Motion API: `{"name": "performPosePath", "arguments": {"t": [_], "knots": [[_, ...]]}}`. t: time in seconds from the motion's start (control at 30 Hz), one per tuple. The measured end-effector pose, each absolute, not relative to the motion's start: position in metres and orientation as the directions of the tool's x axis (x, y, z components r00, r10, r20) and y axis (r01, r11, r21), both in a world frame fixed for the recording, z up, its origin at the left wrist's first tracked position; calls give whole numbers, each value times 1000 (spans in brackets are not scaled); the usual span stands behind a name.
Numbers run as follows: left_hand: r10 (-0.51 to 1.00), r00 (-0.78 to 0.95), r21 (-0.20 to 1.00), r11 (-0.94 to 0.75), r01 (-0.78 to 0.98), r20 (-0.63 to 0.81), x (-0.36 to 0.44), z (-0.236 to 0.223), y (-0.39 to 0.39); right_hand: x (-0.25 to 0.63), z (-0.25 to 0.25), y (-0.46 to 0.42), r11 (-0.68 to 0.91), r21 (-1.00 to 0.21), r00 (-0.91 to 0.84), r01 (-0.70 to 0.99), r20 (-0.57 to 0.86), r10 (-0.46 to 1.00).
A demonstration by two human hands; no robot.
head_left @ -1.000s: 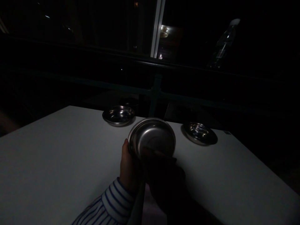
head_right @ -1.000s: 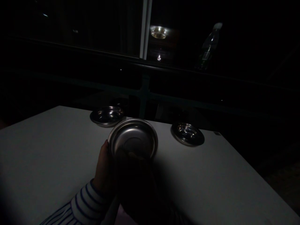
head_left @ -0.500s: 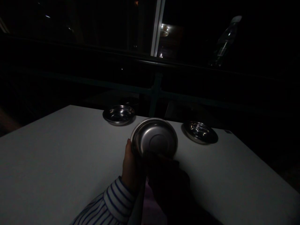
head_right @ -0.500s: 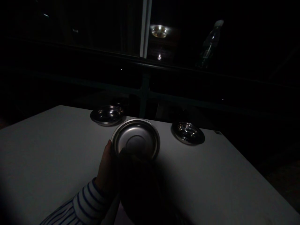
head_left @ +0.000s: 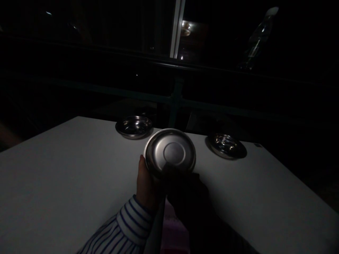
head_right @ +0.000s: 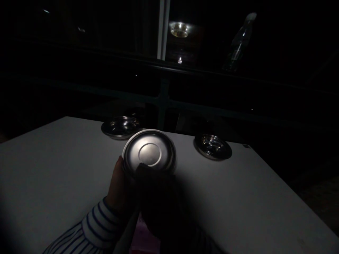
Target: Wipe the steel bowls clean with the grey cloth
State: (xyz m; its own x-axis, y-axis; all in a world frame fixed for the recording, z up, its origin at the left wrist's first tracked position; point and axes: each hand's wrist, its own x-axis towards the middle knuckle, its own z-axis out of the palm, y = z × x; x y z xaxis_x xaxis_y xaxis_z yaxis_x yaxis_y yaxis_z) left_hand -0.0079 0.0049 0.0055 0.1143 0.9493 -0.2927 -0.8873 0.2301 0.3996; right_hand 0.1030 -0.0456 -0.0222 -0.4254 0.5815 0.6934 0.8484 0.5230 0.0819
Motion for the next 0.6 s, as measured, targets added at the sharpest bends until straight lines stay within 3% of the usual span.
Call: {"name": "performPosePath", "arguments": {"t": [0.13, 0.23, 0.33, 0.5, 0.6], "knots": [[925, 149, 418, 296, -859, -350, -10, 0, 5, 95, -14, -38, 569, 179, -510, 803, 700, 500], [953, 34, 454, 175, -873, -302, -12, -1, 9, 109, -22, -32, 612, 120, -515, 782, 678, 525], [960, 5, 462, 140, -876, -280, -10, 0, 11, 125, -27, -30, 577, 0, -407, 817, 709, 576], [945, 19, 473, 181, -862, -326, -8, -2, 10, 122, -21, -26, 645, 80, -515, 760, 680, 522], [950, -13, 486, 147, -861, -311, -10, -6, 14, 126, -24, -21, 660, 27, -500, 751, 676, 541]]}}
